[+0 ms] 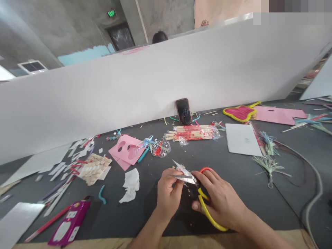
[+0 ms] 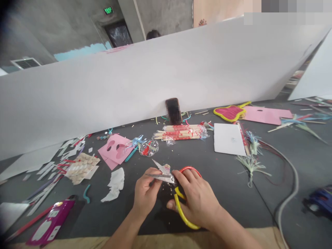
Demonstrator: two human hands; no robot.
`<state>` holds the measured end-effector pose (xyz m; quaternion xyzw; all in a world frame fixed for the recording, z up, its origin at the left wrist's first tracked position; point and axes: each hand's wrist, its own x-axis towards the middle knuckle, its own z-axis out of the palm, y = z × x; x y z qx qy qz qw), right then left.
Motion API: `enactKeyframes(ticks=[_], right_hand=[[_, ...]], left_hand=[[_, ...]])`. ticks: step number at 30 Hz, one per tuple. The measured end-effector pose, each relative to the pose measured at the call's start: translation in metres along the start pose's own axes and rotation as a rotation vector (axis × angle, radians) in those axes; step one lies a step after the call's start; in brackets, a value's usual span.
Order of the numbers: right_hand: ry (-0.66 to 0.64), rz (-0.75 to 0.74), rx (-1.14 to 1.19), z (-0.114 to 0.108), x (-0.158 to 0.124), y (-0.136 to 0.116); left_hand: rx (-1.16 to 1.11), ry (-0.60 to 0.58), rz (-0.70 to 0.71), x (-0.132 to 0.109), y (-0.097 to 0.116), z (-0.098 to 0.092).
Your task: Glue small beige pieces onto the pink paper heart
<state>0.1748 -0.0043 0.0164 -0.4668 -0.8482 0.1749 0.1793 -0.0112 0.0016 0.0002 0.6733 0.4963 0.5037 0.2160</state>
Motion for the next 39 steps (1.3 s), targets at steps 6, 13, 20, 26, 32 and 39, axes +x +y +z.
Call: enactKeyframes(ticks=[6, 13, 20, 26, 32, 39], right_hand=[[-0.009, -0.001, 0.028, 0.0053, 0.0003, 0.0036], [-0.008, -0.002, 0.056, 0.0067, -0.0041, 0.0033], [0.008, 0.014, 0.048, 0.0047, -0.0048, -0.0001], [0.035, 0.013, 0.056, 0.0049, -0.0017, 0.0021], [0.015, -0.004, -0.028, 0.0012, -0.0004, 0.0006], [0.043, -0.021, -0.002, 0.0029, -0.0006, 0.0030]], left_hand=[[0.005, -0.002, 0.013, -0.0001, 0.0002, -0.0004], [0.040, -0.011, -0.023, -0.0012, 0.0011, 0.0013], [0.037, -0.051, -0.060, -0.0018, 0.0079, -0.0003], [0.025, -0.052, -0.046, -0.0008, 0.0047, -0.0009], [0.003, -0.029, -0.001, -0.0010, 0.0030, -0.0012], [0.065, -0.041, 0.090, 0.0031, 0.0072, -0.0038]])
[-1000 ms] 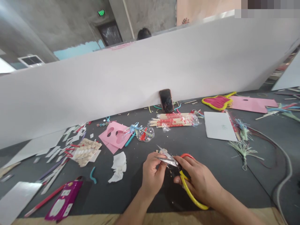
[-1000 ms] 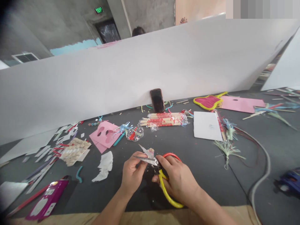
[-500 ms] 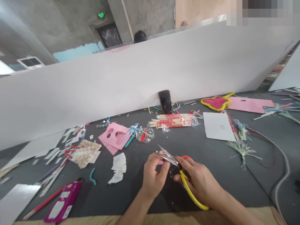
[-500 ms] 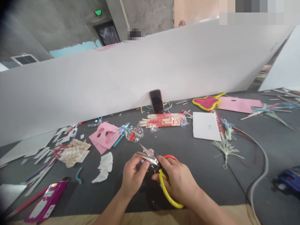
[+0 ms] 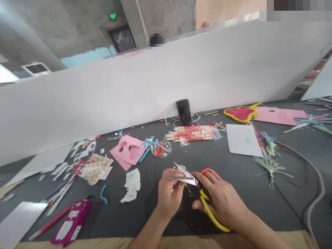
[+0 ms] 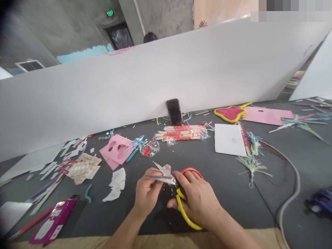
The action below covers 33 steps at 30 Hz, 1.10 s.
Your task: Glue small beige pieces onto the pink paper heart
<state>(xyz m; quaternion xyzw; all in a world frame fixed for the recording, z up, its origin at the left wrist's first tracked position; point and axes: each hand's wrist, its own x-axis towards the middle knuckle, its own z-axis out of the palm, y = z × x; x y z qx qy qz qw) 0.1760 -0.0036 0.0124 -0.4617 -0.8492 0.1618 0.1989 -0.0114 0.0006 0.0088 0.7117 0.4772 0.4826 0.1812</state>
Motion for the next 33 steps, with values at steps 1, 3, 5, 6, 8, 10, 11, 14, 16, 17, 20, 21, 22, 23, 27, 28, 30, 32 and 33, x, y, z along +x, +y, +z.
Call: enactKeyframes(ticks=[1, 3, 5, 6, 8, 10, 11, 14, 16, 17, 20, 21, 22, 23, 27, 28, 30, 32, 33], right_hand=[[-0.002, 0.001, 0.014, 0.0006, -0.0003, 0.0006], [-0.005, 0.003, 0.040, 0.0016, -0.0009, 0.0015], [-0.006, 0.005, 0.051, 0.0025, -0.0014, 0.0018], [-0.010, 0.008, 0.047, 0.0029, -0.0017, 0.0017], [-0.026, 0.016, 0.028, 0.0034, -0.0025, 0.0012], [-0.044, 0.026, 0.002, 0.0037, -0.0037, 0.0004], [-0.050, 0.031, -0.009, 0.0038, -0.0042, -0.0001], [-0.054, 0.046, -0.028, 0.0041, -0.0048, -0.0010], [-0.040, 0.057, -0.028, 0.0045, -0.0038, -0.0007], [-0.028, 0.061, -0.026, 0.0047, -0.0029, -0.0001], [0.003, 0.064, -0.006, 0.0045, -0.0005, 0.0020], [0.011, 0.058, -0.002, 0.0040, 0.0001, 0.0025], [0.018, 0.050, -0.002, 0.0033, 0.0004, 0.0026], [0.024, 0.040, -0.008, 0.0025, 0.0005, 0.0024], [0.025, 0.016, -0.057, -0.0004, 0.0003, -0.0010], [0.021, 0.016, -0.064, -0.0006, 0.0002, -0.0018], [0.006, 0.019, -0.058, -0.0002, 0.0001, -0.0028], [-0.018, 0.024, -0.028, 0.0007, 0.0000, -0.0025], [-0.029, 0.026, -0.009, 0.0012, -0.0001, -0.0020]], left_hand=[[0.006, 0.009, 0.014, 0.0001, -0.0007, 0.0003], [0.009, 0.025, 0.025, -0.0004, -0.0027, 0.0014], [-0.002, 0.030, 0.006, -0.0016, -0.0044, 0.0028], [-0.011, 0.028, -0.013, -0.0024, -0.0049, 0.0034], [-0.031, 0.015, -0.064, -0.0040, -0.0047, 0.0043], [-0.046, -0.004, -0.113, -0.0051, -0.0034, 0.0046], [-0.050, -0.013, -0.131, -0.0055, -0.0026, 0.0046], [-0.053, -0.032, -0.164, -0.0058, -0.0007, 0.0047], [-0.052, -0.043, -0.174, -0.0056, -0.0006, 0.0049], [-0.052, -0.047, -0.177, -0.0053, -0.0009, 0.0051], [-0.044, -0.041, -0.188, -0.0045, -0.0032, 0.0055], [-0.036, -0.035, -0.193, -0.0045, -0.0042, 0.0057], [-0.028, -0.026, -0.196, -0.0045, -0.0052, 0.0059], [-0.021, -0.013, -0.191, -0.0047, -0.0062, 0.0061], [-0.033, 0.038, -0.097, -0.0058, -0.0077, 0.0061], [-0.040, 0.038, -0.076, -0.0057, -0.0072, 0.0058], [-0.051, 0.022, -0.058, -0.0049, -0.0057, 0.0047], [-0.056, -0.003, -0.059, -0.0035, -0.0043, 0.0036], [-0.058, -0.017, -0.058, -0.0028, -0.0039, 0.0032]])
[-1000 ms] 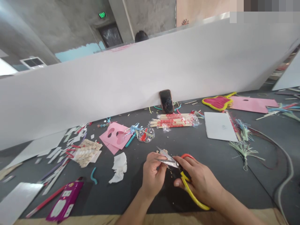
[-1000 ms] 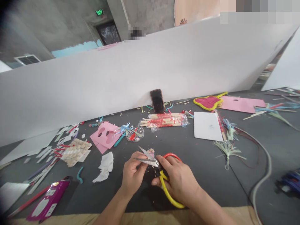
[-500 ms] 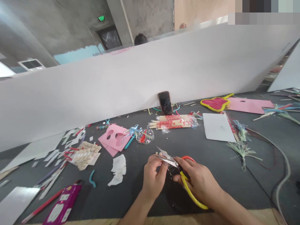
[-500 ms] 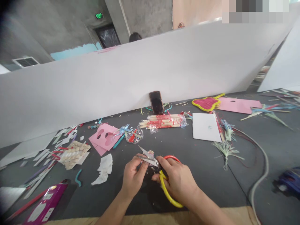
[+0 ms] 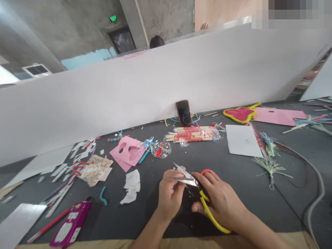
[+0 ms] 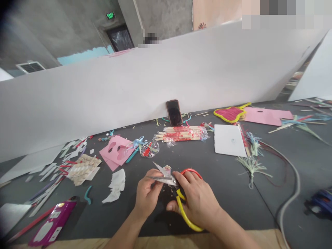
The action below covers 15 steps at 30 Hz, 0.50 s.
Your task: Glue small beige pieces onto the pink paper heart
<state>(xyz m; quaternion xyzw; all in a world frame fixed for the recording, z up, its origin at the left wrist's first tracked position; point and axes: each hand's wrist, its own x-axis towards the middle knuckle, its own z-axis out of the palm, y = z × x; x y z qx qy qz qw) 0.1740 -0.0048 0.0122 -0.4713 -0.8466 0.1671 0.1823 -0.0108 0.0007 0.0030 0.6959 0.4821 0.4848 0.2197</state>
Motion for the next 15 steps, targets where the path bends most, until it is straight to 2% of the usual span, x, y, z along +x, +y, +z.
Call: enactKeyframes(ticks=[5, 10, 15], right_hand=[[-0.022, -0.005, 0.071, 0.0008, -0.0005, 0.0028], [-0.023, 0.023, 0.043, 0.0016, -0.0024, 0.0018], [-0.009, 0.042, 0.035, 0.0065, -0.0037, 0.0007]], left_hand=[[-0.004, -0.010, -0.007, -0.0005, -0.0022, 0.0014], [0.031, -0.004, -0.035, -0.0027, -0.0015, 0.0029], [0.107, 0.013, 0.025, -0.0011, 0.0021, 0.0026]])
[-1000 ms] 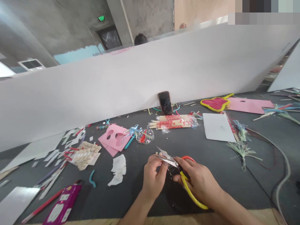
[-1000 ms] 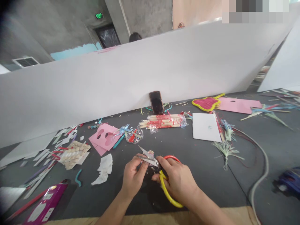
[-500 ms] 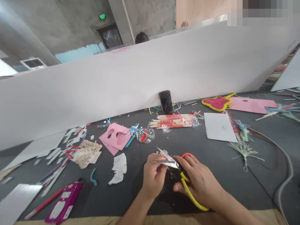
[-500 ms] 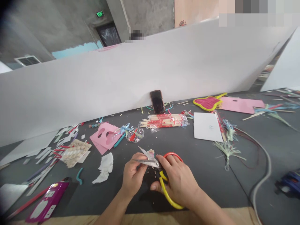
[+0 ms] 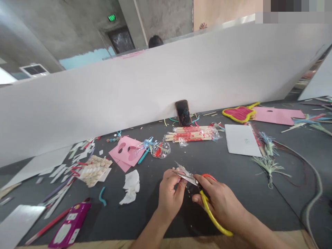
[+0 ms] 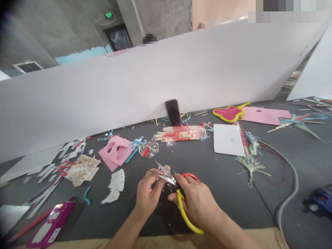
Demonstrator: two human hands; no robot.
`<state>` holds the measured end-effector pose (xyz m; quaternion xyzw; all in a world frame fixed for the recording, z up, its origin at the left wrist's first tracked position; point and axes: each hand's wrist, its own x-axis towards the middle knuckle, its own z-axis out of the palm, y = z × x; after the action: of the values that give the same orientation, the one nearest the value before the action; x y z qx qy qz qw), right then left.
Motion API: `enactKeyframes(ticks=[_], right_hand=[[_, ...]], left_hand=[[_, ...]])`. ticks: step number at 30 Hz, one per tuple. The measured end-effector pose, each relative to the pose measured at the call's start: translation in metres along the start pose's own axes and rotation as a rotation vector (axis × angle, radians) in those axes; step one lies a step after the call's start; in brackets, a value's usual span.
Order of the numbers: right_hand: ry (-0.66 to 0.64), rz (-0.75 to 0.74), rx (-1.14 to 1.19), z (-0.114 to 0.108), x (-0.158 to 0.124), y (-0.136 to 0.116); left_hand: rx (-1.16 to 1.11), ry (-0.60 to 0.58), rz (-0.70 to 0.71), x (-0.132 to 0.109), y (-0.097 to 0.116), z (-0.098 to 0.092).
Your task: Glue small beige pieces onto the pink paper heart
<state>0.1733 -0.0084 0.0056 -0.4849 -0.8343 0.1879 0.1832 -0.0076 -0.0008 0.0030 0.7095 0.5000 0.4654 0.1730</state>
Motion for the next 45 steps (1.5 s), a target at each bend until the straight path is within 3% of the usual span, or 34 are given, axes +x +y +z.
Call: enactKeyframes(ticks=[16, 25, 36, 45], right_hand=[[-0.007, -0.026, -0.095, -0.0035, 0.0037, -0.0009], [0.003, -0.035, -0.074, -0.0020, 0.0029, 0.0000], [-0.008, -0.011, -0.098, 0.0024, 0.0000, -0.0007], [-0.041, -0.050, -0.019, 0.0003, 0.0020, 0.0039]], left_hand=[[0.000, 0.079, 0.072, 0.0018, -0.0014, -0.0001], [0.004, 0.062, 0.116, 0.0036, -0.0008, -0.0021], [0.035, 0.020, 0.041, 0.0000, 0.0010, -0.0007], [-0.099, -0.005, -0.062, -0.0024, -0.0014, 0.0003]])
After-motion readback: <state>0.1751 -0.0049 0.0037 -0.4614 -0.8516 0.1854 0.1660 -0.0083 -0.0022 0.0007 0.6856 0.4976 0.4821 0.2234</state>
